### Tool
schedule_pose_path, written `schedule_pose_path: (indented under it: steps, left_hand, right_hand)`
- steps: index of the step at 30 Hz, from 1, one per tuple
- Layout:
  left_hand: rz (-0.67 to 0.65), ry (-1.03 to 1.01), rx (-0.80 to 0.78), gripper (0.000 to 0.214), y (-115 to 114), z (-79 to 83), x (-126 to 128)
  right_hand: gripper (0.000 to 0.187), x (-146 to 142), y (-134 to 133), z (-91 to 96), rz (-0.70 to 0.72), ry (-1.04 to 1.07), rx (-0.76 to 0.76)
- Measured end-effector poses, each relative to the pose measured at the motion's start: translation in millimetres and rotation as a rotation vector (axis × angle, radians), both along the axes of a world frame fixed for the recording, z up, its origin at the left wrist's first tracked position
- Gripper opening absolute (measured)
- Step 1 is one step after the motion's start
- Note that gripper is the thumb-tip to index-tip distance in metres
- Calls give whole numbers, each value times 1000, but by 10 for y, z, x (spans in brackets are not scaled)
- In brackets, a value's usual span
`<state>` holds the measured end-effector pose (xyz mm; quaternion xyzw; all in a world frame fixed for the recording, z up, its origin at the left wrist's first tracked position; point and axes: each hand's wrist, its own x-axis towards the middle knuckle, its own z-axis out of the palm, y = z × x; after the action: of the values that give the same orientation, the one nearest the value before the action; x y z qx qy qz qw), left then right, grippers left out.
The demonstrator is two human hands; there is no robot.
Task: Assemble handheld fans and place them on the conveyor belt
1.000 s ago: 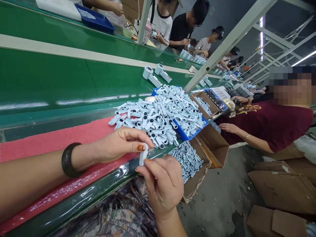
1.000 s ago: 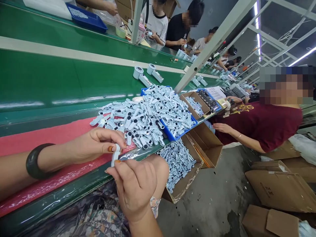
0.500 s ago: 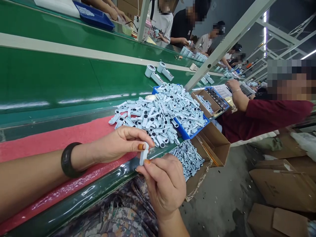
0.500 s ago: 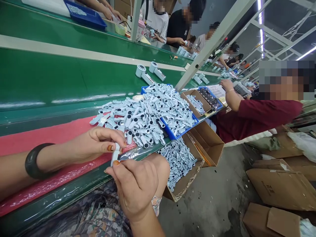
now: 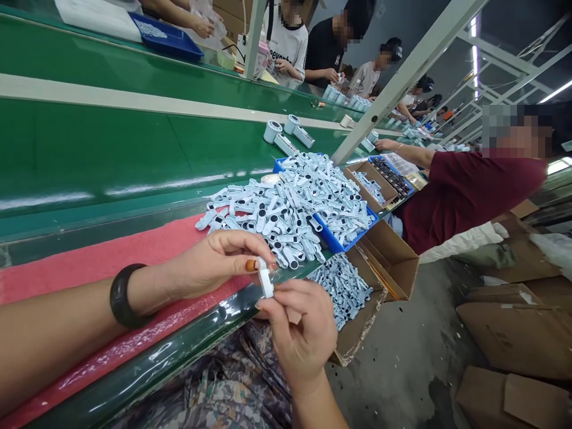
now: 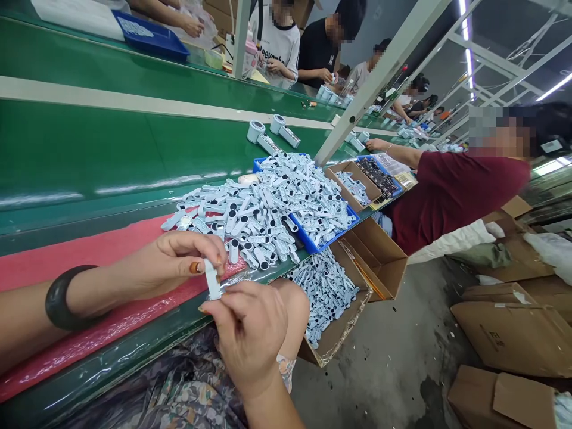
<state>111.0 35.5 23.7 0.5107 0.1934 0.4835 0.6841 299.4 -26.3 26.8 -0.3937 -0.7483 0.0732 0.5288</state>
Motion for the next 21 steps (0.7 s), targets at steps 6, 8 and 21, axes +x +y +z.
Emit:
schedule_pose_path:
  steps: [6,8,21]
  left_hand:
    - [-12,-3,52,5,-41,25,20]
    - [-8,76,28,5,-72,67,25]
    - [6,414,-301,15,-175,360,99]
  right_hand:
    - [11,-14,45,0,46,128,-150]
    - [9,-20,49,6,26,123,-147]
    - [2,3,82,-29,-16,-122,-24]
